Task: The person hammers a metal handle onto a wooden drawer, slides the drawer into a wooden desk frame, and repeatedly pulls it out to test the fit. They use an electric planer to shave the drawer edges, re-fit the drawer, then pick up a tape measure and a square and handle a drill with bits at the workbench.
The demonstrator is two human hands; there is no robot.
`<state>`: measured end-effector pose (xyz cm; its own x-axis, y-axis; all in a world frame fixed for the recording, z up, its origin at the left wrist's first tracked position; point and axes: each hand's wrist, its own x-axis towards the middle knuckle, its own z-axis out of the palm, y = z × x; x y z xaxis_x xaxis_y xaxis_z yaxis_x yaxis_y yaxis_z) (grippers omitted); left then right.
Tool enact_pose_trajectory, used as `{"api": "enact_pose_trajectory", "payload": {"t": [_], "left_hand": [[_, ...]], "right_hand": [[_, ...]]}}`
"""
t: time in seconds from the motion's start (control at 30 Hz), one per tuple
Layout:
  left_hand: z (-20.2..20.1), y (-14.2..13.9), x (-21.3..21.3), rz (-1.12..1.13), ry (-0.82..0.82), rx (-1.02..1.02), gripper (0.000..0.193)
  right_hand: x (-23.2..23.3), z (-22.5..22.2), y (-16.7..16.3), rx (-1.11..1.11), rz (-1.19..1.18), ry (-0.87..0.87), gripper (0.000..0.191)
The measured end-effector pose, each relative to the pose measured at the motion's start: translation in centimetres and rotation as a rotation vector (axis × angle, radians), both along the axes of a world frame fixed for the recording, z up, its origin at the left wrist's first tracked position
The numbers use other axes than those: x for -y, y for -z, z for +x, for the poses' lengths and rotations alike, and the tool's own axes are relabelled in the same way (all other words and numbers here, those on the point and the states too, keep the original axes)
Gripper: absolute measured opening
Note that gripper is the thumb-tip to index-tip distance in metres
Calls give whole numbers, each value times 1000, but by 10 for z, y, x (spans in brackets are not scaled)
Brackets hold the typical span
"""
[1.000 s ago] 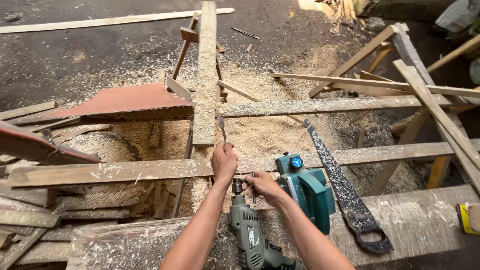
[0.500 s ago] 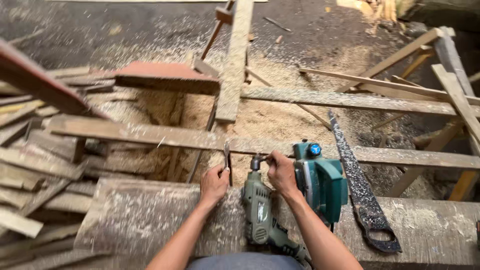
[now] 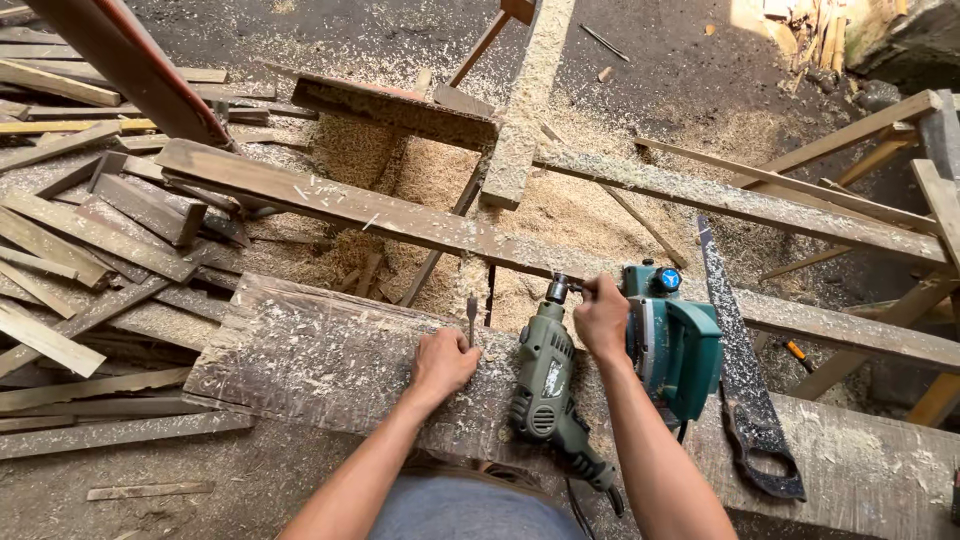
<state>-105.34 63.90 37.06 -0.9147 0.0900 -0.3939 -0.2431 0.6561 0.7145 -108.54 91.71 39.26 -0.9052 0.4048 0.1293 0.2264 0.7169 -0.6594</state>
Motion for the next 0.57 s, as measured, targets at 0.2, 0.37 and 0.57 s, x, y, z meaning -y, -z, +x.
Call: {"api": "enact_pose_trajectory", "payload": {"t": [0.2, 0.37, 0.57], "left_hand": [[21, -20, 5, 8, 51, 29, 22], [32, -29, 7, 5, 72, 56, 23], [42, -21, 19, -94, 90, -106, 27]], "right_hand": [[7, 22, -36, -302, 321, -65, 8], [46, 50, -57, -159, -45, -240, 26], [121, 89, 15, 369, 15, -240, 41]]}}
